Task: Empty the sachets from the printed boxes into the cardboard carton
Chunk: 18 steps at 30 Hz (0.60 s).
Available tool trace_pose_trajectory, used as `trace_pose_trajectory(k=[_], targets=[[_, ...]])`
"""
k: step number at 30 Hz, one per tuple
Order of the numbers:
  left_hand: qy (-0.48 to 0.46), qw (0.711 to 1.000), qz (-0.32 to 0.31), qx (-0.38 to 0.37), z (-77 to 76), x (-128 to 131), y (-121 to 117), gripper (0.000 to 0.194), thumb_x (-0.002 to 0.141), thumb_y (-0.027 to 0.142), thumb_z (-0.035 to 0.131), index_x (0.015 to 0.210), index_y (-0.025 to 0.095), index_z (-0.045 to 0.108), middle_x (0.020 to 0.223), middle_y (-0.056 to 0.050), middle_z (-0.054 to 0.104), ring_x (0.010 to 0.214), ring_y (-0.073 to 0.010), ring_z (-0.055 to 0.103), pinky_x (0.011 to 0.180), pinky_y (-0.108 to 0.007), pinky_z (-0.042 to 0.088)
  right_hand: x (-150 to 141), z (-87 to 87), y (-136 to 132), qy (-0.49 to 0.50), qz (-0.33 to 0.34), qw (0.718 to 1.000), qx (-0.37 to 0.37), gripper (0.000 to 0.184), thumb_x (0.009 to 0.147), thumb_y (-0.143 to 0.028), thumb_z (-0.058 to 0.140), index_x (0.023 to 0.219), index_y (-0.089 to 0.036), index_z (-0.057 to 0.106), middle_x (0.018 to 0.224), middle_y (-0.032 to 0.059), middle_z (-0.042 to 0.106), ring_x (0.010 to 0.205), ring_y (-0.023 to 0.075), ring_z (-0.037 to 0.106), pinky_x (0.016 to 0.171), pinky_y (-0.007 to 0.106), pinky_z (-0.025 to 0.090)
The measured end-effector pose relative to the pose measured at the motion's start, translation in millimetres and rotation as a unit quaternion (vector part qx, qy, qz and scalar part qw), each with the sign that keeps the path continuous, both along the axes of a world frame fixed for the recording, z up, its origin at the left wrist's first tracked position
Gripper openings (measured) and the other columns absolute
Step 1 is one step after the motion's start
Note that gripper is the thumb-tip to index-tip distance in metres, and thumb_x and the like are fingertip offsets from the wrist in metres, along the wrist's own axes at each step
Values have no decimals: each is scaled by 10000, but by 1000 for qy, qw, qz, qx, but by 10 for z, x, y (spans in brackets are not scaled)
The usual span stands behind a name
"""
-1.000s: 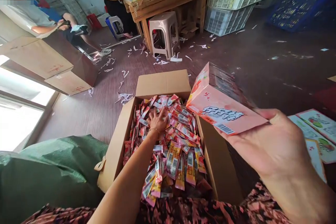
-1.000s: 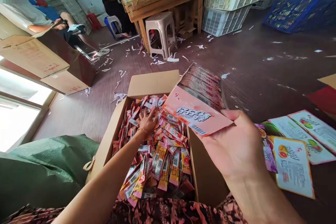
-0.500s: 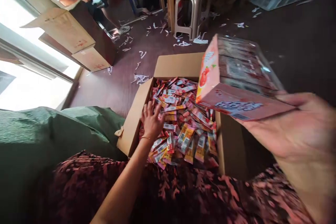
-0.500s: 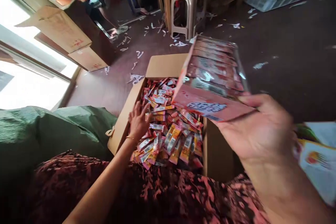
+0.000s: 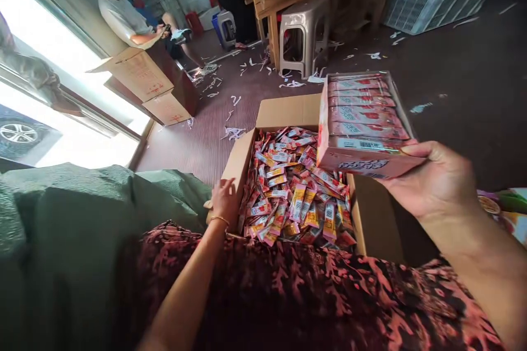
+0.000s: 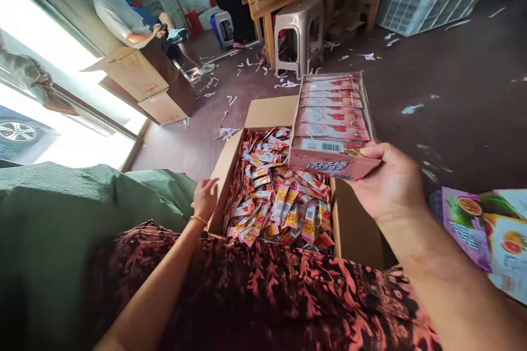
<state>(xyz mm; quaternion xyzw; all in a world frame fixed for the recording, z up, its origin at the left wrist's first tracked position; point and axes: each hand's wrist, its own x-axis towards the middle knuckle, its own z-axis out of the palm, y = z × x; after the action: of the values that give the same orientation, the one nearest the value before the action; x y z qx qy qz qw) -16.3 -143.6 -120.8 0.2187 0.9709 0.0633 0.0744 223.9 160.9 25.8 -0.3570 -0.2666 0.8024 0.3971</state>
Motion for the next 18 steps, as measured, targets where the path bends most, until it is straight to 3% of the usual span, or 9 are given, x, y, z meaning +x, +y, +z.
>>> trace_pose_trajectory(k=[3,5,7,10,12,14,18], targets=[[-6,987,151,-57,-156,-380,-466,498,945,247,396,1436,227,472,1415,-200,414,1280,-366,459,1005,-502,412,-21,-73,0,-39,-1,999,-3,104,561,-110,494,593,-196,543,782,48,635,784,215,629,901,528,520],[-53,977,187,-88,-364,-540,-685,525,900,252,506,1424,255,490,1442,-219,395,1224,-405,517,950,-547,435,-55,-98,1,-46,11,999,2,113,567,-121,493,618,-202,554,821,65,649,821,239,634,887,552,524],[-95,975,176,-98,-547,-627,-809,471,915,299,529,1384,257,528,1381,-188,492,1136,-335,597,954,-520,451,-95,-110,7,-48,23,999,3,120,573,-140,498,646,-212,558,859,83,666,866,267,639,861,574,527],[-122,976,149,-102,-668,-692,-867,317,951,312,505,1165,133,655,1148,-133,655,1076,-246,631,970,-431,471,-149,-105,31,-48,33,998,-6,151,590,-156,498,698,-228,575,898,87,682,903,285,646,842,601,522],[-118,974,157,-111,-642,-714,-860,281,947,287,513,1009,72,683,1074,-161,681,1088,-258,630,975,-431,469,-176,-87,51,-47,35,998,-11,159,607,-151,485,706,-233,578,927,85,687,918,280,649,849,609,515],[-104,974,169,-111,-551,-709,-838,301,948,268,495,981,39,687,1097,-229,669,1106,-299,630,977,-444,460,-199,-62,67,-47,37,998,-13,157,620,-143,471,697,-232,574,949,86,689,936,276,650,860,613,510],[-83,980,163,-81,-222,-538,-815,367,952,226,414,952,19,716,1078,-290,663,1107,-384,628,953,-455,451,-223,-21,88,-29,47,998,-6,162,622,-141,466,701,-232,574,936,89,685,977,285,646,864,624,504]])
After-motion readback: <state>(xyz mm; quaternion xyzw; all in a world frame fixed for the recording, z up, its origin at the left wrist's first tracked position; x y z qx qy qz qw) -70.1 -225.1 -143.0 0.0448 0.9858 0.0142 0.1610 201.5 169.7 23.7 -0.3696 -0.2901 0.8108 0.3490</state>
